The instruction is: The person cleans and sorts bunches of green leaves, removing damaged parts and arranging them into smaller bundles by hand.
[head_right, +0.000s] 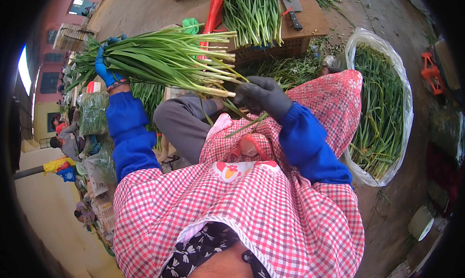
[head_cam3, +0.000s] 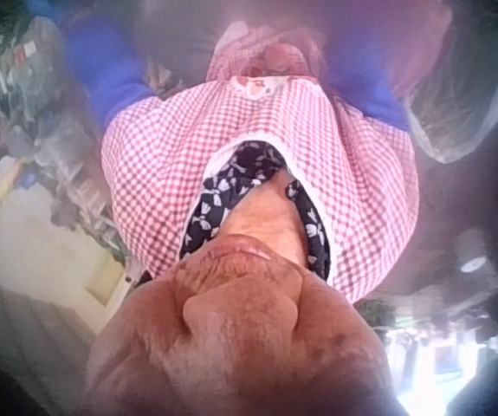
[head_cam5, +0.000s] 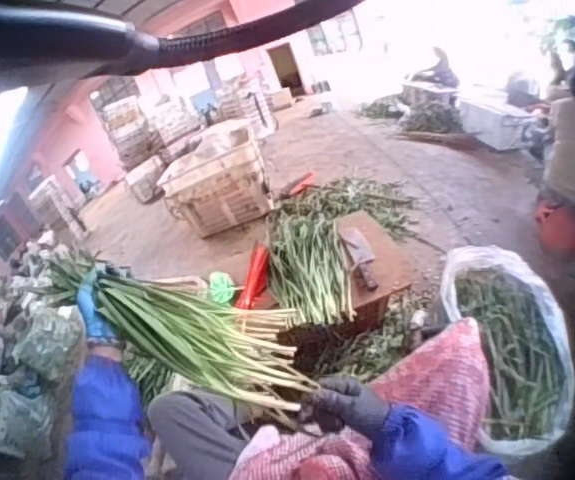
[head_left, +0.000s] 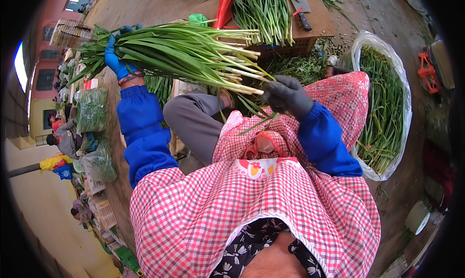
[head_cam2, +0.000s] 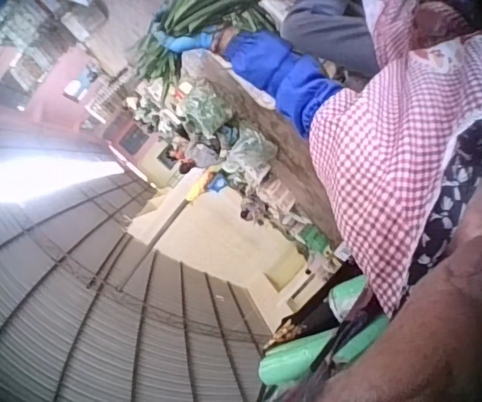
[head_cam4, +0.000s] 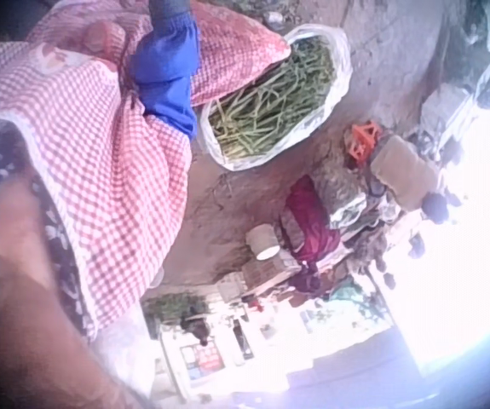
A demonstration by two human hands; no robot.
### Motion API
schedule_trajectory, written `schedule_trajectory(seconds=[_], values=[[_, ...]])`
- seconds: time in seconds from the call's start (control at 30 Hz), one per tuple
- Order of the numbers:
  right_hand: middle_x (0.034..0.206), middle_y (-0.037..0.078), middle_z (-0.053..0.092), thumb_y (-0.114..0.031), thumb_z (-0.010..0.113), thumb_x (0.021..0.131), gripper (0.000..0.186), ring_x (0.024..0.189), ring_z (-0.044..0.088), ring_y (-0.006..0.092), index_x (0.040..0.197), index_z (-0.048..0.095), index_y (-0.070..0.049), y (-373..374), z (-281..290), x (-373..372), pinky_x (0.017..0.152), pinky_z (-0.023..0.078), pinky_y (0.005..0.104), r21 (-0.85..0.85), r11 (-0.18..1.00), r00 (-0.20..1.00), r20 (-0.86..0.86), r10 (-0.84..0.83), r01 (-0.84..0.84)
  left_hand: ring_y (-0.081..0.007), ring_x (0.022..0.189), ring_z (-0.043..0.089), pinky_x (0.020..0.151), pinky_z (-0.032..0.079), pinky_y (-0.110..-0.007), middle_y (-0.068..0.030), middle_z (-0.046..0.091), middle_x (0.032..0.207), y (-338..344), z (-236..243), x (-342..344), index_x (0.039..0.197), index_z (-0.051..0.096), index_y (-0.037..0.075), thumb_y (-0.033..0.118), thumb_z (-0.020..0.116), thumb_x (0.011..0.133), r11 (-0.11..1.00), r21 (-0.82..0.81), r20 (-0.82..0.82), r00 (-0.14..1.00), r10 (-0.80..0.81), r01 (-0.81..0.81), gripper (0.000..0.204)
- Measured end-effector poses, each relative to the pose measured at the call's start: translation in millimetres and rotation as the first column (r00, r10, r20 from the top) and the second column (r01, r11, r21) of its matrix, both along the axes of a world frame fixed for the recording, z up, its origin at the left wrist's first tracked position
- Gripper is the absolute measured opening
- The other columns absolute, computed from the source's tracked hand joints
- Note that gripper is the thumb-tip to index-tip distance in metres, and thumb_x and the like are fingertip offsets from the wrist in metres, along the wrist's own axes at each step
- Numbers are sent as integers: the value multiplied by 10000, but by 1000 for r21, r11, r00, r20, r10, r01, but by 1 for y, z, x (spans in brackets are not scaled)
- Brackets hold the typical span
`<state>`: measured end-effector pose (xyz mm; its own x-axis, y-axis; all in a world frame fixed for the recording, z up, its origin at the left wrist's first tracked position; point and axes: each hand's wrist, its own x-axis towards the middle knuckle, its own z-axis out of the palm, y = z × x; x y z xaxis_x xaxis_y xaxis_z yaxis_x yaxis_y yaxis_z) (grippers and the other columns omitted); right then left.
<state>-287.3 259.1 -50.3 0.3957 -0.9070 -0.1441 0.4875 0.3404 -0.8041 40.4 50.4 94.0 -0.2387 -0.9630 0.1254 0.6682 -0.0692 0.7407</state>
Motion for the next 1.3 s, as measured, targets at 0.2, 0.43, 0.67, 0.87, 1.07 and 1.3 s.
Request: schedule_trajectory(seconds=[0.2, 0.43, 0.67, 0.87, 1.07, 1.3], values=[[492, 10, 425, -226, 462, 870, 252, 392, 388, 90, 769, 555, -14, 43, -25, -63, 379, 314, 230, -30, 999, 996, 85, -17, 20, -230, 812, 530, 950, 340, -439, -114, 547, 788, -15, -10, 15, 757, 554, -7, 200, 427, 819, 993, -105, -153, 988, 30, -47, 251], [776, 71, 579, -119, 502, 823, 239, 628, 559, 147, 1053, 510, -52, 49, -16, -64, 546, 448, 252, -258, 961, 847, -487, -214, 95, -173, 713, 501, 942, 331, -422, -84, 486, 827, -20, -15, 27, 716, 555, 8, 174, 474, 793, 986, -137, -256, 959, -126, 93, 200], [841, 86, 597, -159, 535, 833, 383, 651, 590, 129, 1185, 437, -43, 8, 0, 6, 566, 481, 247, 32, 958, 951, -131, -279, 286, -137, 683, 481, 924, 345, -357, -19, 414, 715, 2, 1, -23, 723, 457, 49, 139, 516, 754, 974, -172, -282, 940, -190, 145, 112], [565, 58, 554, -245, 485, 870, 235, 401, 506, 140, 849, 529, -15, -43, 9, 42, 395, 416, 237, 216, 957, 902, 347, -258, 191, -190, 745, 481, 958, 310, -429, -76, 465, 795, 10, 10, -60, 715, 477, 38, 168, 469, 787, 958, -203, -135, 963, -232, 202, 149], [501, 40, 463, -261, 458, 862, 245, 378, 448, 132, 756, 480, -42, -16, 16, -1, 377, 384, 250, -249, 969, 891, 440, 113, 0, -272, 846, 507, 951, 326, -468, -151, 540, 877, -25, 7, -32, 800, 525, -16, 193, 455, 793, 943, -176, -168, 936, -310, 281, 221], [673, 86, 565, -175, 544, 815, 205, 531, 557, 188, 921, 519, 0, 21, -25, -73, 518, 465, 294, -18, 1000, 1000, 30, -2, 2, -360, 903, 535, 934, 345, -490, -195, 597, 870, -54, -12, 19, 885, 566, -46, 243, 406, 815, 993, -98, -73, 994, -76, 68, 338]])
